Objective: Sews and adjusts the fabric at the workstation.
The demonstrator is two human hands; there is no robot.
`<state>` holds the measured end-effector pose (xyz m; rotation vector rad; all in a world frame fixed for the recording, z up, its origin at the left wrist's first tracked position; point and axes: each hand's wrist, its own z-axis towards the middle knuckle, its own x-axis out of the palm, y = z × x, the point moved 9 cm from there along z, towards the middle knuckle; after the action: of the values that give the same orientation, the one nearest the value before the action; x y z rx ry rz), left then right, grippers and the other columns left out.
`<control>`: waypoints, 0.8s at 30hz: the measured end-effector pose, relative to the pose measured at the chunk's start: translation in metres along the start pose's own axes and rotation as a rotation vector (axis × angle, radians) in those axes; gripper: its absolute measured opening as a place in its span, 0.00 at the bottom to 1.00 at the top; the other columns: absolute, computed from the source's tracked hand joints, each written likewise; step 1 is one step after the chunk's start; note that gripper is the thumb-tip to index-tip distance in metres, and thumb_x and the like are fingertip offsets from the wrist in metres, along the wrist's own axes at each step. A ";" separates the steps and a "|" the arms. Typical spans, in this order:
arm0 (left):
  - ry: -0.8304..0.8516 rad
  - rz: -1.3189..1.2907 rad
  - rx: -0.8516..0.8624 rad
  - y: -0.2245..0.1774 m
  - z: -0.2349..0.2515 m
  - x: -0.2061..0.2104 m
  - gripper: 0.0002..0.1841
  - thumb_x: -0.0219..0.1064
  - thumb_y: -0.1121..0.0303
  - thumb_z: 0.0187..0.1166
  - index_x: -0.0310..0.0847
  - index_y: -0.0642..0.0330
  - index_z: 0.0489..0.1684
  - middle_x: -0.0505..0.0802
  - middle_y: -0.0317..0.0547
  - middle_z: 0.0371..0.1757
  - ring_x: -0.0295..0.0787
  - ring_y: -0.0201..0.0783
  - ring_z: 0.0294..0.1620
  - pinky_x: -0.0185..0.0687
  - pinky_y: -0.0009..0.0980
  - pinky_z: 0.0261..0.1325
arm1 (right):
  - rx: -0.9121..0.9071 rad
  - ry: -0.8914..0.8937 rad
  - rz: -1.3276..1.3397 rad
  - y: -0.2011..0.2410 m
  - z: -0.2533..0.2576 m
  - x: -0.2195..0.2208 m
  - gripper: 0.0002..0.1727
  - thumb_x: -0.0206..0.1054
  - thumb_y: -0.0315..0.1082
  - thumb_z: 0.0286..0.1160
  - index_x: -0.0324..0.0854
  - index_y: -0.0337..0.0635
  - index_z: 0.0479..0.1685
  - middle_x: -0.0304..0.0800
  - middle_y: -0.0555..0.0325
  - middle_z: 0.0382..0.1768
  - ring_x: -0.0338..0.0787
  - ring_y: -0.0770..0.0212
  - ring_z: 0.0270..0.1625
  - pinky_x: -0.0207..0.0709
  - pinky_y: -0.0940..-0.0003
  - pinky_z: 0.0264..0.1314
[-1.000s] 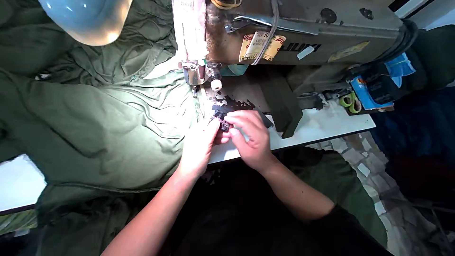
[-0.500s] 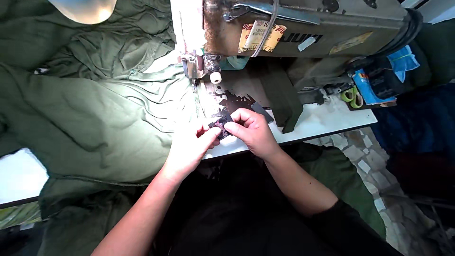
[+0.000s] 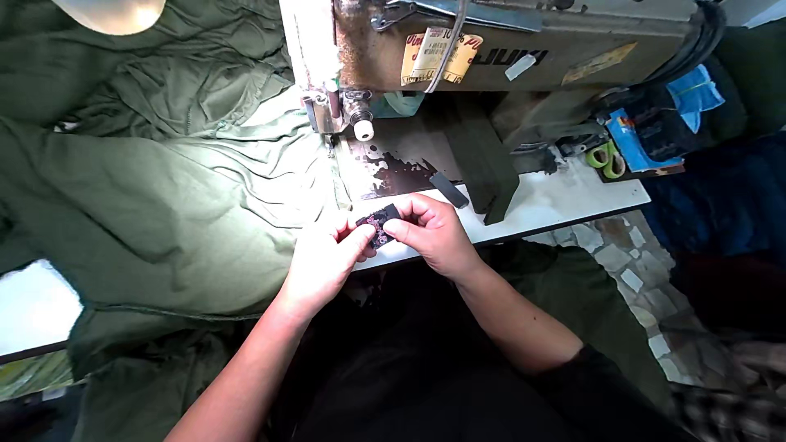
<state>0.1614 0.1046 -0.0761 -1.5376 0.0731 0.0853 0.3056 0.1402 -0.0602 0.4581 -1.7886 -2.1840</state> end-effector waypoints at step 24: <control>-0.383 0.169 0.073 0.015 0.001 -0.078 0.07 0.63 0.70 0.83 0.82 0.63 0.48 0.89 0.26 0.29 0.86 0.17 0.24 0.87 0.17 0.32 | 0.265 -0.051 0.037 -0.046 0.056 0.008 0.16 0.59 0.25 0.84 0.72 0.32 0.67 0.87 0.55 0.41 0.86 0.71 0.29 0.84 0.76 0.31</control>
<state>0.0819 0.1051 -0.0826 -1.4164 -0.0979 0.5036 0.2748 0.1960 -0.0959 0.4251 -2.1083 -1.9579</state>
